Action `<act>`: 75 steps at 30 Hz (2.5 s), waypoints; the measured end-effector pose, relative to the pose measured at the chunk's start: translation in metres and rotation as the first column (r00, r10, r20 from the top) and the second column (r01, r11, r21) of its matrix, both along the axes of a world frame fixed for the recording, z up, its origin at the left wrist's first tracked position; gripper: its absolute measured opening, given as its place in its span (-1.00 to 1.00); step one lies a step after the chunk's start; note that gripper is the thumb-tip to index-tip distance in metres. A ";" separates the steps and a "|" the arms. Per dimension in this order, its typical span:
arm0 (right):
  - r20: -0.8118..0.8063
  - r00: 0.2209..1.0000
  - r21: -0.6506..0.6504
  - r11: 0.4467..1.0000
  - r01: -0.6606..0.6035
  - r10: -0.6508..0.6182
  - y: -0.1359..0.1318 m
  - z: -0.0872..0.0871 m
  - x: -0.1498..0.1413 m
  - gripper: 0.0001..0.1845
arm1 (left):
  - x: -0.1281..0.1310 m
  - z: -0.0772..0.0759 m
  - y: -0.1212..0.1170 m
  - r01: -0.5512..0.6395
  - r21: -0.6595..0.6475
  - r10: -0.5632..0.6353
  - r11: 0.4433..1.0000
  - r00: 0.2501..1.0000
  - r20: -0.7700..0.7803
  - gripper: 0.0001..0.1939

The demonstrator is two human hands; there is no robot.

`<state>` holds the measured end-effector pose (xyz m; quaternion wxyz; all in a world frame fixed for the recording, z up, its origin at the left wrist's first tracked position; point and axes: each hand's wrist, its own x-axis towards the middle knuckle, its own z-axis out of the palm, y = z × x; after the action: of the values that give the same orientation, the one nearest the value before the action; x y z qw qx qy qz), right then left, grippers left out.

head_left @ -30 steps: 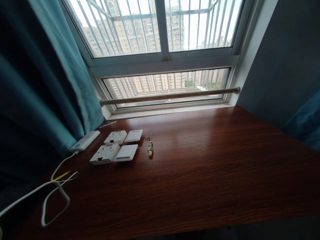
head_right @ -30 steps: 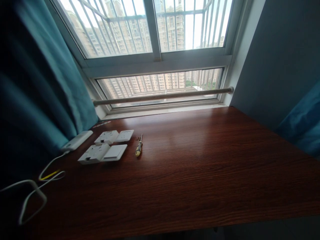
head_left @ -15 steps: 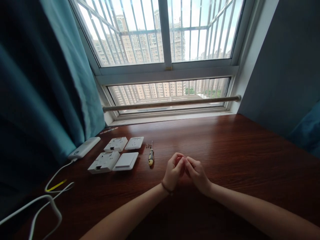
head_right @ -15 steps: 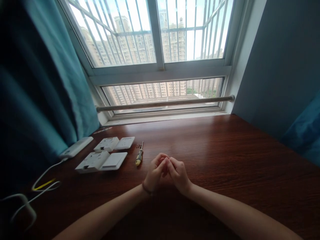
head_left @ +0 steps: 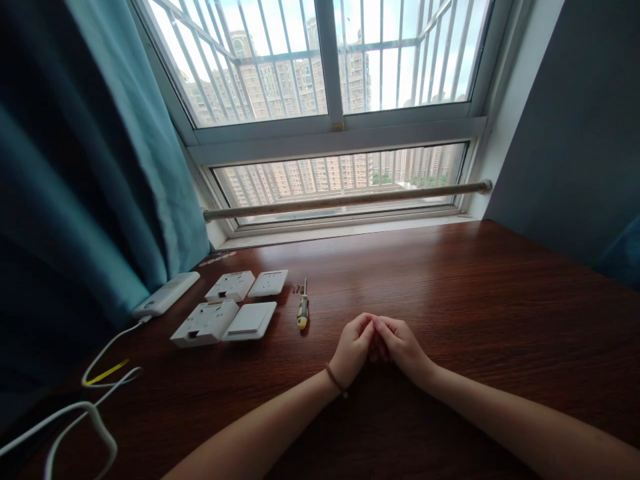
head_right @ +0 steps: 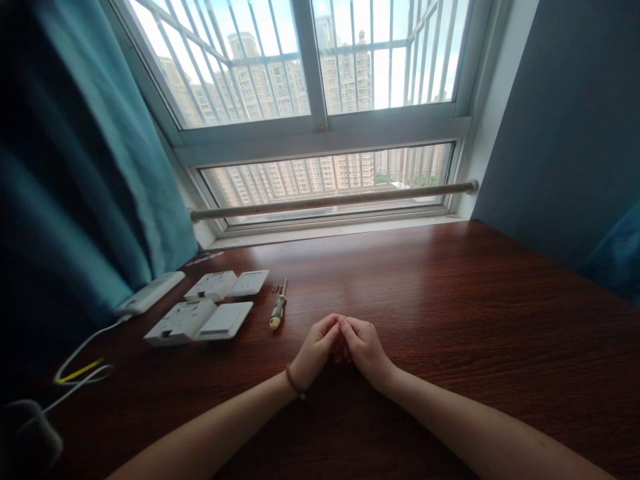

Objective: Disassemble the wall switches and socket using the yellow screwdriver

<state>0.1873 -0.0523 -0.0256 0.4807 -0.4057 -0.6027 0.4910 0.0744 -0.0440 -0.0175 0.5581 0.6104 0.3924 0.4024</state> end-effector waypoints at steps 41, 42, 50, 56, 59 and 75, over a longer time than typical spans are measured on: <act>0.049 0.998 0.043 0.999 -0.029 0.027 0.000 -0.004 0.002 -0.55 | -0.002 -0.003 -0.003 -0.010 0.166 0.032 0.986 0.991 -0.126 -0.74; 0.048 0.998 0.041 0.999 -0.030 0.028 0.000 -0.003 0.002 -0.54 | -0.002 -0.003 -0.003 -0.012 0.170 0.034 0.985 0.991 -0.129 -0.74; 0.046 0.998 0.022 0.999 -0.049 0.048 -0.003 0.002 0.003 -0.53 | -0.003 -0.004 -0.006 -0.021 0.196 0.053 0.980 0.986 -0.159 -0.74; 0.037 0.997 0.013 0.997 -0.074 0.073 -0.005 0.004 0.003 -0.53 | -0.007 0.000 -0.010 0.014 0.246 0.042 0.969 0.974 -0.221 -0.73; 0.033 0.996 0.012 0.997 -0.079 0.079 -0.006 0.004 0.003 -0.53 | -0.011 0.003 -0.013 0.056 0.299 0.035 0.953 0.956 -0.293 -0.73; 0.094 0.994 -0.013 0.999 -0.051 0.052 -0.005 0.001 0.005 -0.55 | -0.047 0.046 0.006 0.324 0.511 0.416 0.796 0.320 -0.851 -0.59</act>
<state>0.1918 -0.0575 -0.0250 0.4366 -0.4155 -0.6324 0.4866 0.0271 -0.0382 0.0285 -0.0176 0.8559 0.5094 0.0876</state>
